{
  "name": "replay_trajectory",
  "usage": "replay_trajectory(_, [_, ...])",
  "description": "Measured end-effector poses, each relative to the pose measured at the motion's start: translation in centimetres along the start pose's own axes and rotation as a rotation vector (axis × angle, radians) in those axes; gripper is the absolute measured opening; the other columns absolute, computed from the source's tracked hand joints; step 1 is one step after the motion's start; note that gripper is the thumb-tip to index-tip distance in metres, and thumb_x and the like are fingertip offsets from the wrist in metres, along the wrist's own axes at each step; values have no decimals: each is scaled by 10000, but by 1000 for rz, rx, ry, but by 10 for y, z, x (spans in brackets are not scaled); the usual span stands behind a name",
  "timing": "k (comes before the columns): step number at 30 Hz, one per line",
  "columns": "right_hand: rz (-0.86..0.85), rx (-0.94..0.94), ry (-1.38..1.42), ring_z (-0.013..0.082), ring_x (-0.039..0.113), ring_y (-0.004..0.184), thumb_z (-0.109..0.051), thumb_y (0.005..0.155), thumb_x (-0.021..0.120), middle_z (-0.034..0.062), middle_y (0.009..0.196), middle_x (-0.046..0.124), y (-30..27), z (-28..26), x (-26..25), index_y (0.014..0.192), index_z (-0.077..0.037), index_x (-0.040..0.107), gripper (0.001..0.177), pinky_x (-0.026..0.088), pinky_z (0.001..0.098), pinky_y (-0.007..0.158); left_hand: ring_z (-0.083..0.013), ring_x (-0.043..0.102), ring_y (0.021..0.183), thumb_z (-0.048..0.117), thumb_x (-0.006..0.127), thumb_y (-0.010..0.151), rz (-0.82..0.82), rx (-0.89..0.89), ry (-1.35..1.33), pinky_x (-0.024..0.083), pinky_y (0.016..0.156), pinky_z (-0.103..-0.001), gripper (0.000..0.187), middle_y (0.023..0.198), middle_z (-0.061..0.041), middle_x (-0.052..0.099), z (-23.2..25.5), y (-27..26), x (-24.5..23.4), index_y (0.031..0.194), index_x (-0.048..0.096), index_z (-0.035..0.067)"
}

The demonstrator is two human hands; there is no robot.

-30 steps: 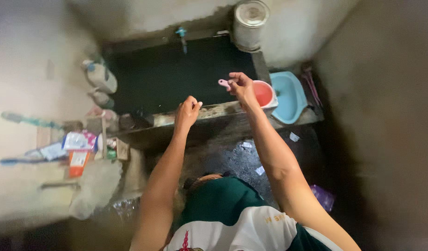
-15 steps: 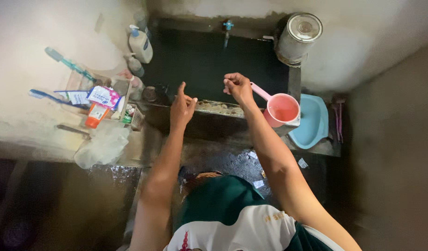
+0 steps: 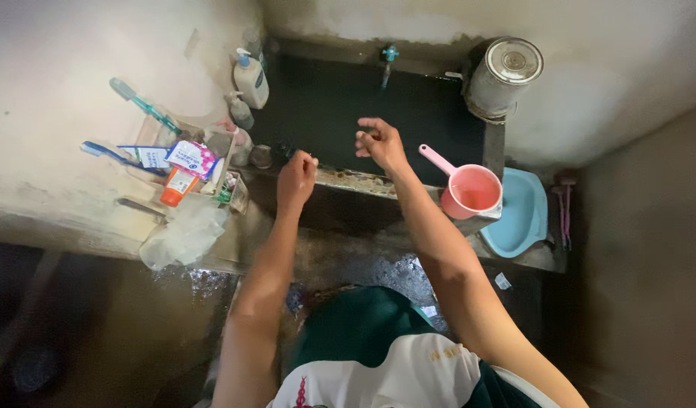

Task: The person opens several packets of detergent and soap, picks up a small brush, and scrubs the floor near a toilet before rinsing the area with water from a pink bucket.

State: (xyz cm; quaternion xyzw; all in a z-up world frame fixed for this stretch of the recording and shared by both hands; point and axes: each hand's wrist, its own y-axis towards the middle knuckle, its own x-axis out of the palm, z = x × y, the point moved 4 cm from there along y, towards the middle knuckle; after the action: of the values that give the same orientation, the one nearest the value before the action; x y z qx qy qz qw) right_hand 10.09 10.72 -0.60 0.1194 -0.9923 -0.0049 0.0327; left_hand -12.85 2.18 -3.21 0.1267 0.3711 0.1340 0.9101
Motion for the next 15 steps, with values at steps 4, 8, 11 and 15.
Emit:
replay_trajectory(4, [-12, -12, -75, 117, 706, 797, -117, 998, 657, 79, 939, 708, -1, -1, 10, 1293, -38, 635, 306, 571, 246, 676, -303, 698, 838, 192, 676, 980, 32, 18, -67, 557, 717, -422, 556, 997, -118, 703, 4, 1, -17, 1464, 417, 101])
replay_trajectory(8, [-3, 16, -63, 131, 696, 824, -135, 1013, 678, 74, 980, 717, 4, 2, 15, 1261, -23, 650, 273, 551, 256, 681, -269, 711, 886, 151, 671, 1000, -4, -61, -23, 576, 798, -404, 722, 1064, -94, 717, -1, -2, -19, 1618, 297, 156])
replay_trajectory(11, [-36, 2, -48, 134, 654, 793, -159, 1031, 682, 59, 929, 704, 7, 0, 32, 1247, -7, 664, 264, 530, 275, 669, -264, 701, 867, 118, 704, 934, 55, -21, 40, 573, 784, -402, 801, 1066, -98, 714, -4, -16, -24, 1623, 295, 133])
replay_trajectory(15, [-96, -80, -246, 78, 704, 793, -202, 987, 648, -17, 894, 715, -3, -12, 68, 1219, -61, 647, 272, 588, 261, 684, -272, 698, 810, 151, 748, 947, 74, -147, 70, 557, 699, -412, 787, 1079, -93, 729, -14, -34, -46, 1594, 300, 157])
